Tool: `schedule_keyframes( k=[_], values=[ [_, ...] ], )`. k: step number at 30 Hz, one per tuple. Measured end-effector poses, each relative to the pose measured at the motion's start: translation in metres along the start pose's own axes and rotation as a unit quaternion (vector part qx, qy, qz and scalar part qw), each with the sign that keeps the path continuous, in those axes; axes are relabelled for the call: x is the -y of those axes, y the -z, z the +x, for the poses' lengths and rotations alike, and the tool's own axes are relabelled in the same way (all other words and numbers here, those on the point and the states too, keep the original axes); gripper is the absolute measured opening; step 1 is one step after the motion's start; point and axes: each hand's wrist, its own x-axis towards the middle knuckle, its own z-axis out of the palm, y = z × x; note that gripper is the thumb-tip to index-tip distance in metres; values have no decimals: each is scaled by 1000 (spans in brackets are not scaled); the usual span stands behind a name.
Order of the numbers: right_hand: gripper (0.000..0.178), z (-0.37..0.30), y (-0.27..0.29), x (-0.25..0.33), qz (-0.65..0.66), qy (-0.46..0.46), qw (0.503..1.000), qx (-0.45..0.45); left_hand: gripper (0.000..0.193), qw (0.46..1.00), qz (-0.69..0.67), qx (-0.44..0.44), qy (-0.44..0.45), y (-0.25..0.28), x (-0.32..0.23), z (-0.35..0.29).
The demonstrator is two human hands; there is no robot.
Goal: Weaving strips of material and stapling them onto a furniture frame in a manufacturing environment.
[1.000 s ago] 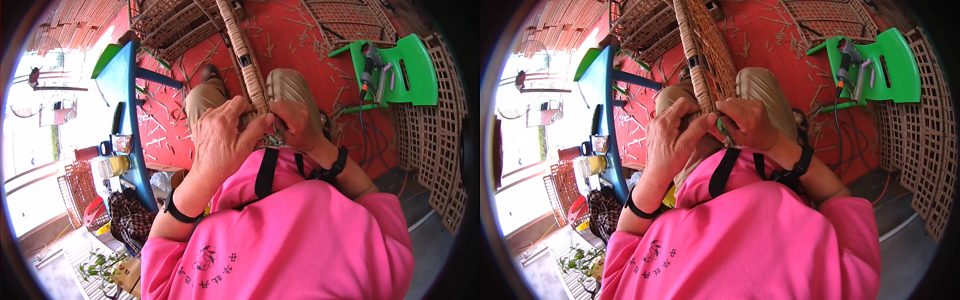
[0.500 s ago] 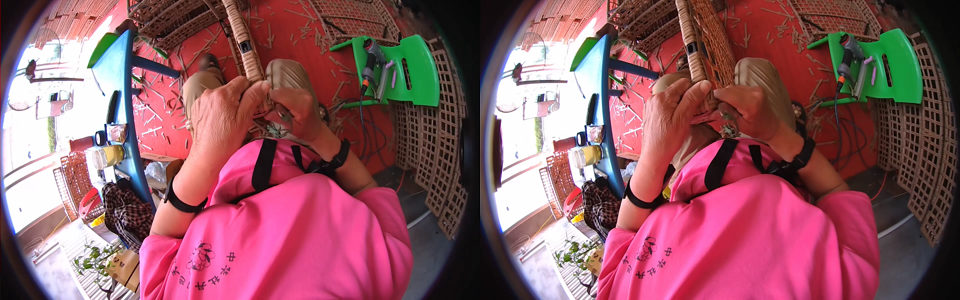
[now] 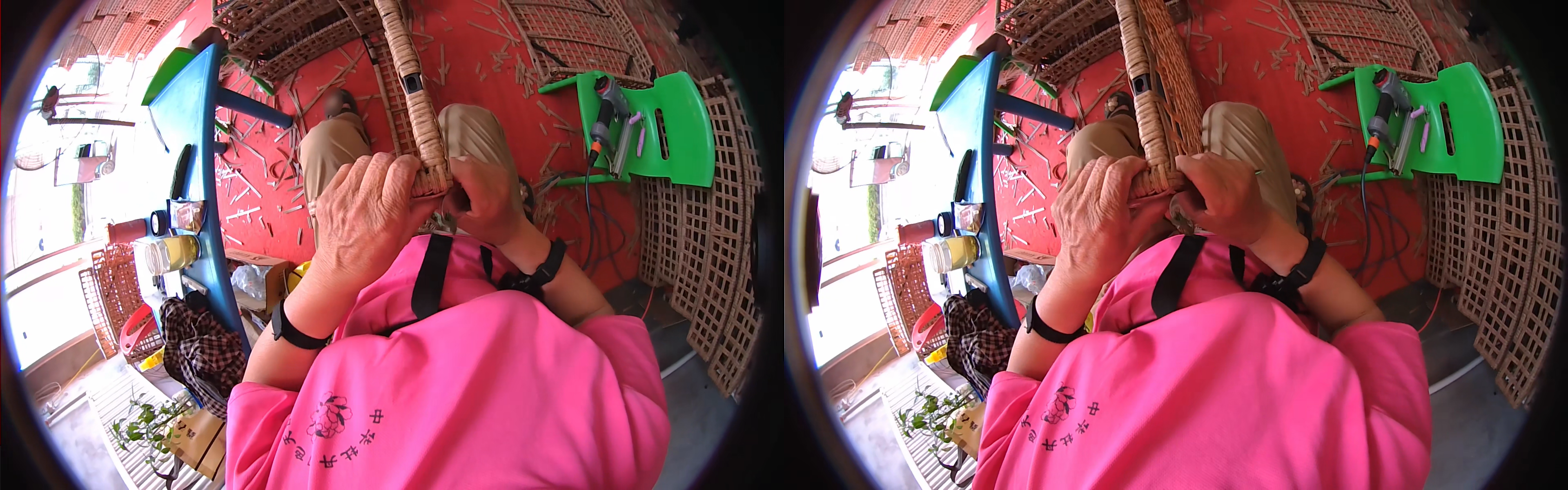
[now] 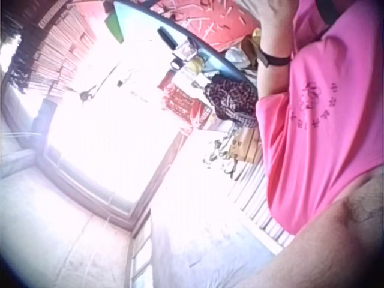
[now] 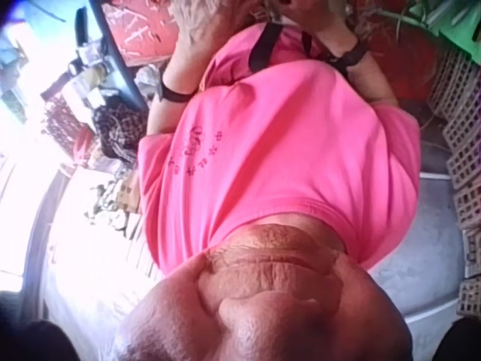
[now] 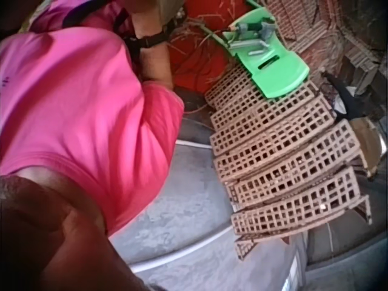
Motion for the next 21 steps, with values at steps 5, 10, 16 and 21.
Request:
schedule_keyframes(
  k=[5,10,16,21],
  values=[
    [47,2,2,-6,-27,39,999,6,46,1000,23,0,6,-4,0,1],
    [44,5,5,-10,0,40,999,18,49,999,-12,-1,40,-2,-2,3],
    [43,2,8,-15,46,8,998,42,47,987,-128,55,80,12,-3,14],
    [40,6,23,-12,91,-45,992,76,45,967,-149,110,174,17,-13,28]
  ],
)
